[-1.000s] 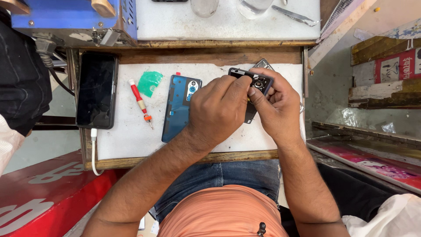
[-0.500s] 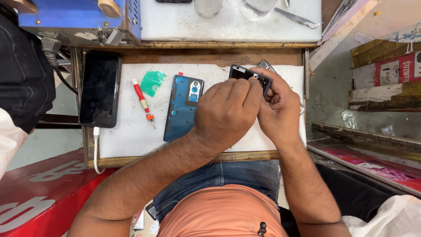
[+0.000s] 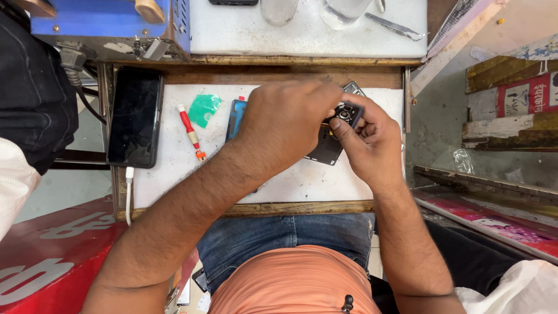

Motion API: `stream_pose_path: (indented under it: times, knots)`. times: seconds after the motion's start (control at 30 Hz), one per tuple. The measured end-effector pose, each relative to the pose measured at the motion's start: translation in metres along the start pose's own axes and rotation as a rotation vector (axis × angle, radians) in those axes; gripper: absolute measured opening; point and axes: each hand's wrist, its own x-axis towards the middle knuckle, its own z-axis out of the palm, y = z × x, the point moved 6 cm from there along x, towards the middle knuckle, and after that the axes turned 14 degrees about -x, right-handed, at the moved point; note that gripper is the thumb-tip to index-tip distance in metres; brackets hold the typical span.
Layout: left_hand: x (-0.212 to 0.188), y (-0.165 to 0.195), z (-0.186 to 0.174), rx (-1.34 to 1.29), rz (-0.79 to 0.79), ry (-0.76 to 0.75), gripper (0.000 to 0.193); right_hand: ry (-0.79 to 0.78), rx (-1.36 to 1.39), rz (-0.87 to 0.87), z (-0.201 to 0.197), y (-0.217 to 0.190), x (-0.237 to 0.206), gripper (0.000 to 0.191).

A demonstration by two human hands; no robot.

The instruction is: The person cleans the camera module area of a disassembled smartphone with a spray bottle and then reattaches the camera module and its flex cable. They handle the phone chassis, camera module, and flex cable, and place the back cover aside.

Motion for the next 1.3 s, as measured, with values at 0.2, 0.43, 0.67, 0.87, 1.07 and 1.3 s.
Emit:
stream_pose_path:
  times: [0.2,0.43,0.67,0.87,1.07,1.3]
  knots:
    - [-0.001,0.000,0.003,0.019,0.050,0.027,0.017,-0.005,-0.005,-0.004,0.000,0.001,0.001,0.035]
    - [-0.019,0.008,0.011,0.051,-0.140,0.242,0.012,0.019,-0.016,-0.018,0.003,-0.009,0.000,0.034]
    - [-0.030,0.024,0.020,0.173,-0.019,0.248,0.014,0.073,-0.183,-0.045,0.003,-0.012,-0.006,0.034]
    - [-0.011,0.003,0.010,-0.033,-0.092,0.098,0.009,0.003,0.020,-0.030,-0.002,0.001,-0.006,0.037]
    - [-0.009,0.005,0.008,-0.070,-0.121,0.040,0.008,-0.015,-0.028,-0.039,-0.004,0.006,-0.006,0.035]
    - [-0.017,0.012,0.008,-0.075,-0.075,0.110,0.006,-0.002,-0.054,-0.018,-0.005,0.003,-0.010,0.033]
